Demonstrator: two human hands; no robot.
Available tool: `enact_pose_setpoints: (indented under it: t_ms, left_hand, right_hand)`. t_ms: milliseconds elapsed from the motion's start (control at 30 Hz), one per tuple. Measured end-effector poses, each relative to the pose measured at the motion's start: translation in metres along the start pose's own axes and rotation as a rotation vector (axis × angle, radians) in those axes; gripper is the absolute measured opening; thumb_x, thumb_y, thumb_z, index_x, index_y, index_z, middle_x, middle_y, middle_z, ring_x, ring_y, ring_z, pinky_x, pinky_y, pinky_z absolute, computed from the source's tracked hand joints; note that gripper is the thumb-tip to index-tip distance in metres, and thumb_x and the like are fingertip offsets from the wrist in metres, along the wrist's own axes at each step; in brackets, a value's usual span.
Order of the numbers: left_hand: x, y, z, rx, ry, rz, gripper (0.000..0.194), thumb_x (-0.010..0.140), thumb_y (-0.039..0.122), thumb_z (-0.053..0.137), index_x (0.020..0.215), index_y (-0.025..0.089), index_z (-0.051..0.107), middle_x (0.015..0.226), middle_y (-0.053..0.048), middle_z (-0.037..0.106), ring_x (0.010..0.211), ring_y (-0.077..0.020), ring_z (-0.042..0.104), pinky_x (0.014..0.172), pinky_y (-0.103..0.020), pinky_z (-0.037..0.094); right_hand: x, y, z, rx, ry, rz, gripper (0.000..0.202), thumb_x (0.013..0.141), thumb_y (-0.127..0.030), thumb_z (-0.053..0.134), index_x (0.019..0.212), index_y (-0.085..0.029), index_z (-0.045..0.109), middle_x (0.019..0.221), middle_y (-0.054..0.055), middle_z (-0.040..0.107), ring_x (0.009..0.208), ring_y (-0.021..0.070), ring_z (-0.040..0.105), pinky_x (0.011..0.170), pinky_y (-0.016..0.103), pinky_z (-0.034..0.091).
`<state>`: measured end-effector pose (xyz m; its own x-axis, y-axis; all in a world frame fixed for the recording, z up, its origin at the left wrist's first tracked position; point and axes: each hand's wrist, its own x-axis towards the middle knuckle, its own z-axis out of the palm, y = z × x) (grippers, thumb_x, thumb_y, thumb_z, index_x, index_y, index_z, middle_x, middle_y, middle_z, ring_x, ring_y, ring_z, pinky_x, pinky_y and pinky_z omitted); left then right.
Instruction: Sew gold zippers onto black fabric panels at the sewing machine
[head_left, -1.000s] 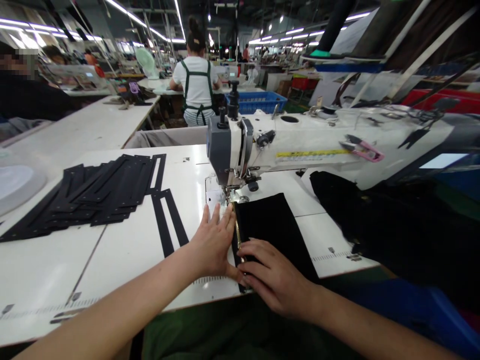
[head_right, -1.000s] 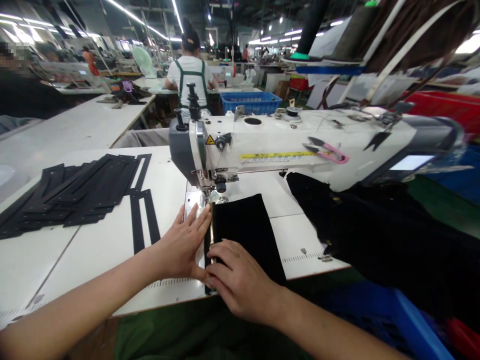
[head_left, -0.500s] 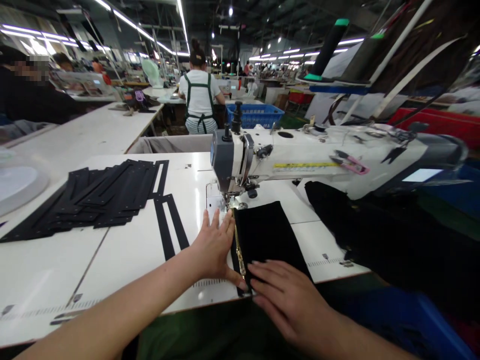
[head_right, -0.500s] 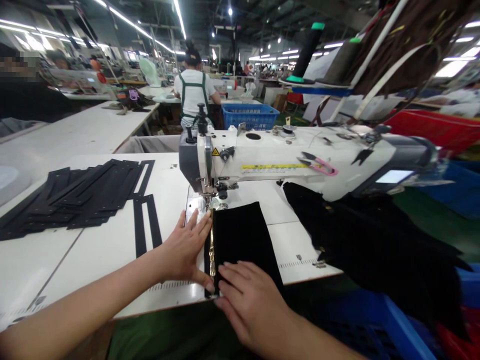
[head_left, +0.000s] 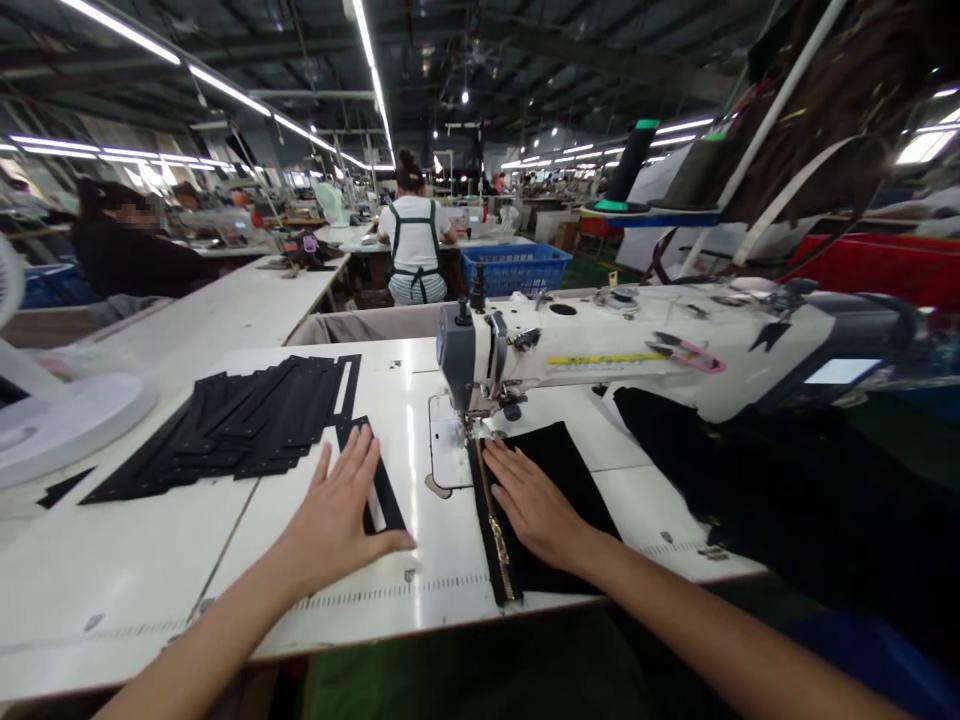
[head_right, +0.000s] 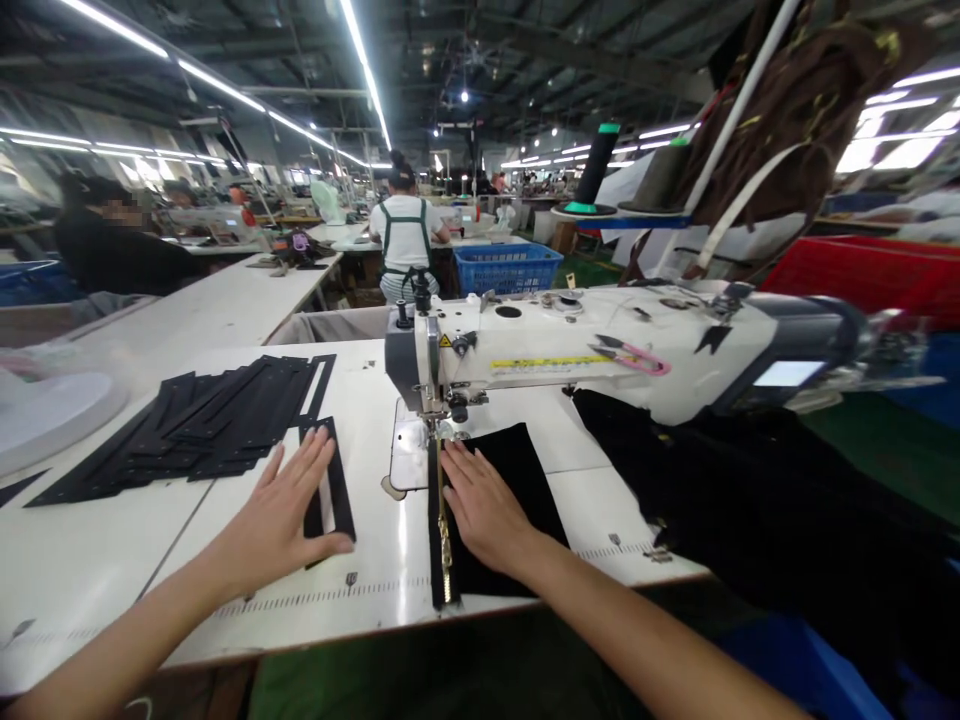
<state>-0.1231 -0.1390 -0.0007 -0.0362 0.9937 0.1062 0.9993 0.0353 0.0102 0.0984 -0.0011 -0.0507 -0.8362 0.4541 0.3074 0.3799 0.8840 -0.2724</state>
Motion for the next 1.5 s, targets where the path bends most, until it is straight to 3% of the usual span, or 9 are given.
enact_pose_setpoints:
  t_ms: [133,300,400,567,767,900,1033,1200,1500]
  left_hand:
    - [-0.052,0.004,0.001,-0.005,-0.106,0.197,0.109,0.06,0.067,0.057,0.139,0.007,0.01,0.141,-0.024,0.014,0.13,-0.0379,0.013,0.101,-0.06,0.015]
    - [-0.073,0.033,-0.008,-0.058,-0.144,0.261,0.087,0.064,0.018,0.057,0.14,0.019,0.014,0.145,-0.013,0.014,0.132,-0.0309,0.017,0.103,-0.051,0.026]
    - [-0.063,0.024,-0.006,-0.106,-0.086,0.276,0.078,0.067,0.016,0.053,0.138,0.018,0.021,0.146,-0.014,0.011,0.132,-0.0328,0.017,0.101,-0.052,0.029]
    - [-0.029,-0.001,0.012,-0.178,0.089,0.213,0.045,0.081,0.011,0.038,0.125,0.016,0.045,0.123,-0.014,0.05,0.115,-0.0252,0.046,0.094,-0.045,0.042]
    - [0.01,-0.014,0.028,-0.207,0.277,0.147,0.029,0.085,0.014,0.036,0.102,0.017,0.06,0.112,-0.01,0.06,0.104,-0.0226,0.056,0.087,-0.041,0.05]
    - [0.011,-0.001,0.023,-0.264,0.396,0.121,0.025,0.086,0.02,0.042,0.105,0.02,0.057,0.099,-0.005,0.067,0.084,-0.0189,0.065,0.076,-0.033,0.056]
    - [0.018,0.034,0.018,-0.325,0.524,0.252,0.032,0.086,0.017,0.042,0.116,0.022,0.051,0.113,-0.005,0.061,0.097,-0.0188,0.061,0.083,-0.032,0.053]
    - [0.047,0.063,0.033,-0.184,0.369,0.356,0.028,0.085,0.007,0.037,0.104,0.014,0.057,0.111,-0.012,0.061,0.102,-0.0212,0.058,0.087,-0.036,0.051]
    - [0.058,0.062,0.04,-0.161,0.221,0.335,0.029,0.088,0.01,0.031,0.101,0.014,0.056,0.117,-0.014,0.057,0.111,-0.0219,0.052,0.094,-0.044,0.046]
  right_hand:
    - [0.004,0.001,-0.002,-0.073,-0.003,-0.035,0.041,0.089,-0.021,0.036,0.128,-0.009,0.043,0.134,0.015,0.04,0.125,0.0228,0.034,0.102,0.045,0.031]
    - [0.007,0.002,-0.001,-0.063,0.098,-0.035,0.036,0.089,-0.022,0.04,0.121,-0.011,0.05,0.129,0.014,0.047,0.119,0.0244,0.042,0.097,0.045,0.037]
    - [0.005,0.004,0.001,-0.055,0.147,-0.023,0.038,0.089,-0.019,0.036,0.124,-0.005,0.046,0.129,0.016,0.046,0.12,0.0243,0.041,0.099,0.045,0.035]
    - [0.005,0.01,0.0,-0.051,0.086,-0.04,0.036,0.087,-0.013,0.036,0.119,-0.004,0.051,0.125,0.016,0.051,0.116,0.0239,0.045,0.096,0.043,0.04]
    - [0.005,0.007,-0.003,-0.079,0.078,-0.013,0.038,0.087,-0.016,0.038,0.122,-0.005,0.048,0.13,0.014,0.046,0.122,0.0234,0.039,0.101,0.045,0.033]
    - [-0.001,0.0,-0.002,-0.062,0.026,-0.013,0.042,0.087,-0.018,0.037,0.126,-0.005,0.044,0.135,0.013,0.04,0.126,0.0226,0.032,0.105,0.045,0.028]
    - [-0.004,-0.003,-0.004,-0.032,0.03,-0.001,0.041,0.086,-0.016,0.037,0.125,-0.005,0.046,0.134,0.014,0.041,0.127,0.0228,0.032,0.105,0.044,0.026]
    - [-0.003,-0.001,-0.008,0.049,0.044,-0.019,0.044,0.082,-0.012,0.04,0.126,-0.011,0.044,0.133,0.013,0.042,0.127,0.023,0.032,0.104,0.045,0.028]
    - [-0.003,0.002,-0.005,0.059,0.063,0.005,0.045,0.085,-0.014,0.037,0.13,-0.007,0.038,0.135,0.015,0.04,0.127,0.0221,0.032,0.105,0.044,0.027]
